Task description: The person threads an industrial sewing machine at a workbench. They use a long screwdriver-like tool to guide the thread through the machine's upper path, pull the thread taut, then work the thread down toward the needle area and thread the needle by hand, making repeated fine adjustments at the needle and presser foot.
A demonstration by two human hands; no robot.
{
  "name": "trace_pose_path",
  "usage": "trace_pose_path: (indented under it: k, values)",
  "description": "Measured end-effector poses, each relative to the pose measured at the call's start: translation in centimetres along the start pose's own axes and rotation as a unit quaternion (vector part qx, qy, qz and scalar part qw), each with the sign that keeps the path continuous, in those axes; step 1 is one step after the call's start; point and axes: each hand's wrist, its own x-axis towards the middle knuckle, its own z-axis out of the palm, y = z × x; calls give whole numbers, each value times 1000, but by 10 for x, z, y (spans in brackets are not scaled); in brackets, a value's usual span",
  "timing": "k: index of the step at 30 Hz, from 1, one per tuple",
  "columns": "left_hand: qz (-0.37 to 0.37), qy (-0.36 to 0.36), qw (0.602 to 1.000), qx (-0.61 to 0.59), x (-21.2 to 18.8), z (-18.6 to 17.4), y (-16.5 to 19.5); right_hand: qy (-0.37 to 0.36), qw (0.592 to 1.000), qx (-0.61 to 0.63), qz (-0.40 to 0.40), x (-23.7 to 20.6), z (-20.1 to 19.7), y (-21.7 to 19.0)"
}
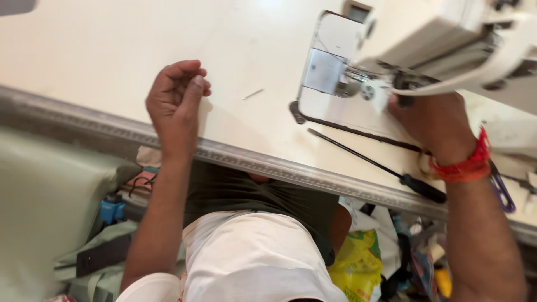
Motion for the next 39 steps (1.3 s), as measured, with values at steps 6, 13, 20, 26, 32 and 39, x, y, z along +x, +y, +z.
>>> trace_pose_path:
  k: [6, 13, 20, 26, 32, 39]
  values:
    - [42, -2, 999, 1, 0, -6, -8, -1, 998, 40, 39, -9, -17, -28]
    - [46, -43, 998, 23, 0, -3, -3, 28, 845, 519, 128, -36, -16, -65]
    - [58, -60, 973, 213, -39, 29, 26, 78, 721, 669, 160, -57, -3, -99]
    - [-130, -265, 955, -23, -85, 76, 27, 37, 655, 745, 124, -82, 1, -135]
    - [-242, -283, 905, -207, -89, 90, 17, 36, 654, 749, 98, -81, 5, -149]
    - [-235, -266, 915, -190, -89, 90, 5, 58, 684, 722, 85, -84, 13, -156]
